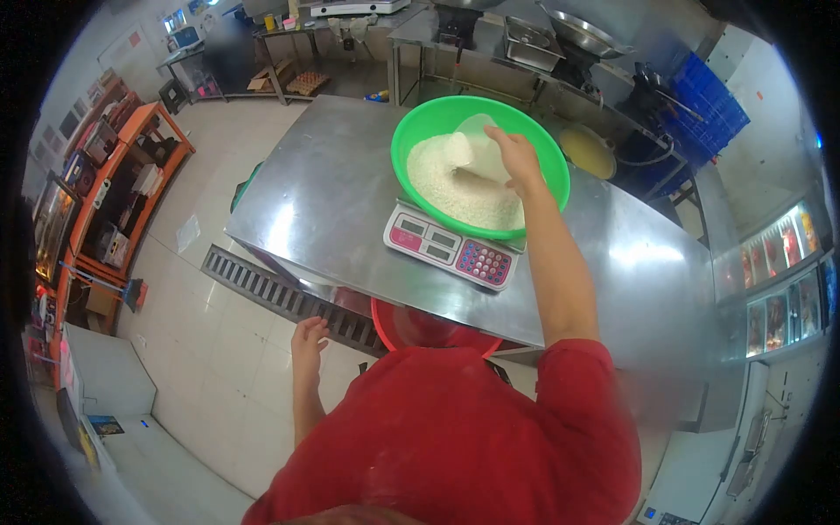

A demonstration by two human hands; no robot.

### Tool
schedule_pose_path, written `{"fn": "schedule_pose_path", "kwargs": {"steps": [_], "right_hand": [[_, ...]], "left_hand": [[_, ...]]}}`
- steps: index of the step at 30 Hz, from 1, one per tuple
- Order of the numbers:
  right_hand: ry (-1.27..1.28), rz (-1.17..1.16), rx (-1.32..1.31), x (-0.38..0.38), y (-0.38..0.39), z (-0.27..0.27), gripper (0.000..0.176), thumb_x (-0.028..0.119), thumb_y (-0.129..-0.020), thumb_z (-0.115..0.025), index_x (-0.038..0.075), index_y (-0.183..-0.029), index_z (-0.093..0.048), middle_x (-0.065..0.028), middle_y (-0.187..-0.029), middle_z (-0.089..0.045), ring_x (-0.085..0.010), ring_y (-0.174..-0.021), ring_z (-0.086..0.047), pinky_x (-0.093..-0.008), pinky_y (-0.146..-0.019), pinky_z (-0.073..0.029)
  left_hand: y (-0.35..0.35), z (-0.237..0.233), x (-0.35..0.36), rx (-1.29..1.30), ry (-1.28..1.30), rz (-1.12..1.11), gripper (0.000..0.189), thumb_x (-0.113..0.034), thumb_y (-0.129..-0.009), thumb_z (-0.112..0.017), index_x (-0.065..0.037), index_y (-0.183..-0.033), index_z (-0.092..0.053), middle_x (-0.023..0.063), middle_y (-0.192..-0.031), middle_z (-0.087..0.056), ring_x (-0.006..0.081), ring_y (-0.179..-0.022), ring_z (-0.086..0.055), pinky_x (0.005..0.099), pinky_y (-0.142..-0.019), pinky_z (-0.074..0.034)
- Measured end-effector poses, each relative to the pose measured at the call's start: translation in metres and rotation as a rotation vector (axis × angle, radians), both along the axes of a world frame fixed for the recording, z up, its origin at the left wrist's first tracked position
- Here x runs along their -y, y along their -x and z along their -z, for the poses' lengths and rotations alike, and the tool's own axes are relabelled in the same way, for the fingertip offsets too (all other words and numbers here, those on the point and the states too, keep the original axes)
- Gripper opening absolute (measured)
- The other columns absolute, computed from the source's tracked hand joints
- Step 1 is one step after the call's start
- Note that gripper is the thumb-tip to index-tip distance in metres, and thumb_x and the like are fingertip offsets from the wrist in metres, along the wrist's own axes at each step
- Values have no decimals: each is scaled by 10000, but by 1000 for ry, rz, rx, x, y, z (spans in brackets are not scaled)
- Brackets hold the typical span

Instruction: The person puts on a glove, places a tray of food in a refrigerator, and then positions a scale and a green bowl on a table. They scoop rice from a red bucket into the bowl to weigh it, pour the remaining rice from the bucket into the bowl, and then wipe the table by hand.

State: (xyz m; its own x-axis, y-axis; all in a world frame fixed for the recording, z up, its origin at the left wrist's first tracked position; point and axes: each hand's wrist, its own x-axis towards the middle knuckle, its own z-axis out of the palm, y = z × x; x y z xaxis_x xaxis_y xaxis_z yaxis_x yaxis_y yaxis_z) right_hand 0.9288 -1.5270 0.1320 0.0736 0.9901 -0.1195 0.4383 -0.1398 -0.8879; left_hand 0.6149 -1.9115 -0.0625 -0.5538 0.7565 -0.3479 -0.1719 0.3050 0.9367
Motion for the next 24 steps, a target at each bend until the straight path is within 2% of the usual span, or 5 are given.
{"fn": "schedule_pose_path", "kwargs": {"steps": [2,5,8,14,24], "right_hand": [[99,50,-299,6,-9,-6,932,664,-793,-666,100,-1502,-444,-223,-1542,-408,-419,-1376,-431,-638,-1049,-387],[38,12,-512,21,-24,-22,1019,706,-769,-669,90,-1528,-380,-275,-1467,-414,-438,-1332,-451,-625,-1028,-423],[-27,17,-621,18,-23,-22,1008,724,-780,-636,90,-1518,-369,-272,-1463,-394,-445,-1307,-459,-623,-1026,-426],[-2,115,-724,19,-23,-24,944,730,-799,-600,82,-1458,-408,-284,-1422,-399,-430,-1309,-456,-614,-1028,-431],[-4,118,-602,28,-32,-27,995,716,-787,-647,35,-1470,-401,-315,-1420,-413,-450,-1345,-424,-627,-1068,-396]], "left_hand": [[2,1,3,-2,-11,-1,317,-205,-982,-572,-27,-1242,-594,102,-1214,-664,166,-1036,-631,350,-900,-507],[5,1,6,4,-9,-8,335,-214,-986,-573,-16,-1255,-586,125,-1245,-660,185,-1062,-627,357,-916,-496],[1,-1,8,16,17,-17,354,-223,-990,-575,-7,-1270,-580,145,-1275,-656,204,-1085,-623,366,-932,-484],[1,0,9,-3,40,22,346,-224,-995,-572,-19,-1274,-582,129,-1271,-660,198,-1090,-621,357,-927,-478],[-3,1,20,-3,57,16,327,-216,-999,-554,-32,-1267,-583,96,-1232,-673,192,-1096,-630,368,-947,-490]]}}
